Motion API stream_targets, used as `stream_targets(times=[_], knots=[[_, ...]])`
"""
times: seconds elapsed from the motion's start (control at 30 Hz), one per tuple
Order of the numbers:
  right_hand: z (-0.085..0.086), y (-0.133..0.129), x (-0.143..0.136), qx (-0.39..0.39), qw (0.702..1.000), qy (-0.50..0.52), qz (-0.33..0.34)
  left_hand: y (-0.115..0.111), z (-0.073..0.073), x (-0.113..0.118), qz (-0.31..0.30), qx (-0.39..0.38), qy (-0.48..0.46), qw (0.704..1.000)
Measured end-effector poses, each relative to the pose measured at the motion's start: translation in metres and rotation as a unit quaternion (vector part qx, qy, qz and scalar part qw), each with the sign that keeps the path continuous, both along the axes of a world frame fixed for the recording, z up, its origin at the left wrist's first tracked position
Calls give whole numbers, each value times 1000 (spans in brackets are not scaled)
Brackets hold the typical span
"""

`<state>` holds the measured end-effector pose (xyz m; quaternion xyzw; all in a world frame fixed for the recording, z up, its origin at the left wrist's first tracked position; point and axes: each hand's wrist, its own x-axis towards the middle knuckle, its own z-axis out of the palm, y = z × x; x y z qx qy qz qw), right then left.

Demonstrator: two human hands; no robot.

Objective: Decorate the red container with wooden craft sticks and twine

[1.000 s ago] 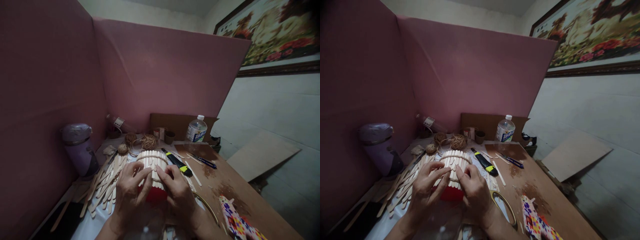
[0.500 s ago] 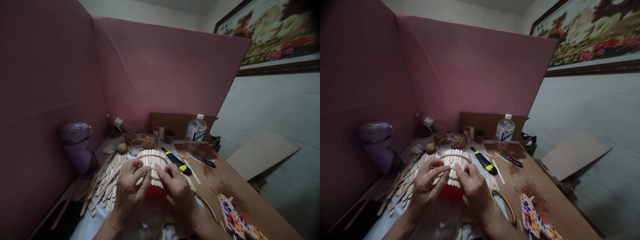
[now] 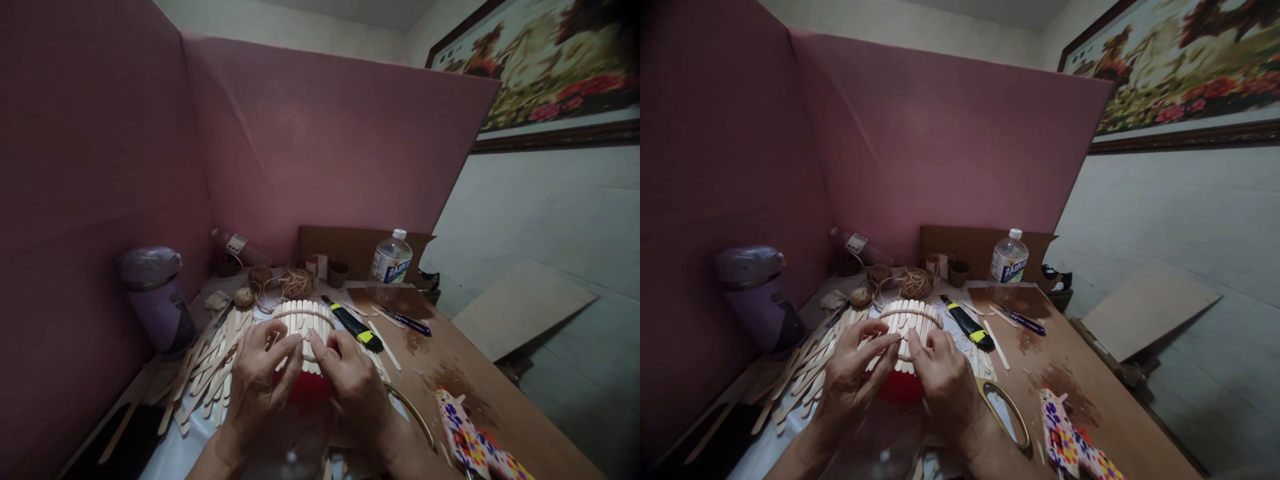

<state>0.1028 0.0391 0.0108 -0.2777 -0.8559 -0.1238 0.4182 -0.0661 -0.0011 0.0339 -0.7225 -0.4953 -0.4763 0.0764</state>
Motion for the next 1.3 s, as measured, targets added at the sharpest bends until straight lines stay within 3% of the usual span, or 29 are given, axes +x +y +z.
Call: stream_targets(times=[0.3, 0.53, 0.8, 1.0, 1.3], knots=[[1, -2, 1, 7, 1000, -16, -18, -1, 2, 2, 1, 1, 20, 1000], [1, -3, 1, -41, 999, 5, -8, 3, -3, 1, -5, 9, 6, 1000], [-2, 0, -2, -24, 999, 27, -3, 3, -4, 3, -1, 32, 39, 999], [5, -3, 0, -31, 999, 8, -5, 4, -1, 7, 20, 86, 65, 994], [13, -6, 1, -46, 999, -23, -8, 5, 3, 5, -8, 82, 70, 994]])
